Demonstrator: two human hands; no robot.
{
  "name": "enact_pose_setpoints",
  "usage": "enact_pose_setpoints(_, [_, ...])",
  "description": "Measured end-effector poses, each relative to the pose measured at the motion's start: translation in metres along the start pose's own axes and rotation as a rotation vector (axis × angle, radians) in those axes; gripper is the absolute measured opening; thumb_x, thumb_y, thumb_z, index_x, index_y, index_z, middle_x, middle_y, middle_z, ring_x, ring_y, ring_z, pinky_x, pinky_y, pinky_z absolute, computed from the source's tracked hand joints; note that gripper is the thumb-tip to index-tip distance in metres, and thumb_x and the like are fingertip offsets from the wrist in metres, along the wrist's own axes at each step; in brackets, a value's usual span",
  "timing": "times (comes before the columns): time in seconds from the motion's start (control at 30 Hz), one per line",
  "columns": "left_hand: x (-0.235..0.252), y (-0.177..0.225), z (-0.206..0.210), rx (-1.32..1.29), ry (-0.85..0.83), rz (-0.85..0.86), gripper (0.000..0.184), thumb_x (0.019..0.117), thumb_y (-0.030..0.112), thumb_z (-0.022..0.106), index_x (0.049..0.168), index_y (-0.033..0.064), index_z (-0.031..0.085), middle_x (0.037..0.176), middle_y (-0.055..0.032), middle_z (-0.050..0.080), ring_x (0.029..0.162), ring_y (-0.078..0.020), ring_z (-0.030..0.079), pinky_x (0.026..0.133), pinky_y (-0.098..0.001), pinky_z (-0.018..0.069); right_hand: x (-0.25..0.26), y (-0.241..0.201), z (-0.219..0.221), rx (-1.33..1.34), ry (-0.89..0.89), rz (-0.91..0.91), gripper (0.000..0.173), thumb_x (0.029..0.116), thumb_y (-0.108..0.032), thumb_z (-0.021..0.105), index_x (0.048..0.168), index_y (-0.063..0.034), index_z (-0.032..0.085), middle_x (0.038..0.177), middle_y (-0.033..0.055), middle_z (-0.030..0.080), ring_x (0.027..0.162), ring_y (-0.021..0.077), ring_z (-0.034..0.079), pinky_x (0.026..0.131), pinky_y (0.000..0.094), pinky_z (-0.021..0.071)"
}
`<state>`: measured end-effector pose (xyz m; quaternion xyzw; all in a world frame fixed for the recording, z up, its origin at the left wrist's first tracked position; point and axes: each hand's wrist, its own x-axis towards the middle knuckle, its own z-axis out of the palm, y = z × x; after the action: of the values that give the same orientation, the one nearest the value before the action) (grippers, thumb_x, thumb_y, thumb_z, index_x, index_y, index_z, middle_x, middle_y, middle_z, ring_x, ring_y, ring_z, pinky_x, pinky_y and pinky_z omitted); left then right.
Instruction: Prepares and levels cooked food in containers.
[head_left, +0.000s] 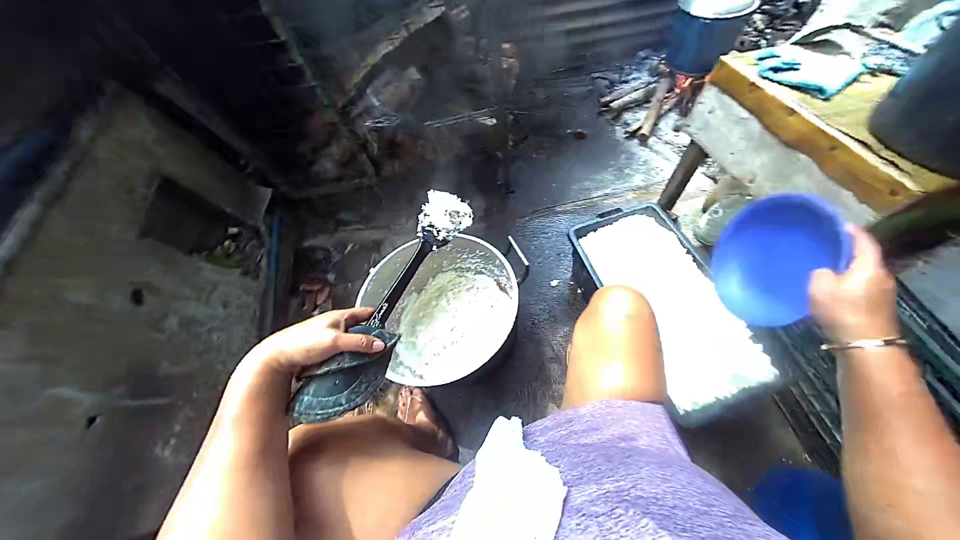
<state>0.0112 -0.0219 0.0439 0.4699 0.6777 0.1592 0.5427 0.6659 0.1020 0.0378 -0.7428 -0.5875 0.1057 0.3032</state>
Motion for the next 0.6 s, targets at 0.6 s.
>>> enact_pose_setpoints(0.6, [0.015, -0.075, -0.046, 0.304, -0.009, -0.193, 0.044, 0.0938, 0.039, 0.074, 0.128, 0.0123, 0.065, 0.108, -0.0114, 0.071, 0.100, -0.0256, 0.068, 0.092, -0.0534, 0.0524, -0.073, -0.318, 0.465, -0.393, -1.045, -0.453, 0.080, 0.0872, -0.007, 0.069, 0.158, -0.0038, 0.032, 0.139, 0.0296, 0.059, 0.127, 0.0461, 0.060, 0.102, 0.0660, 0.0496])
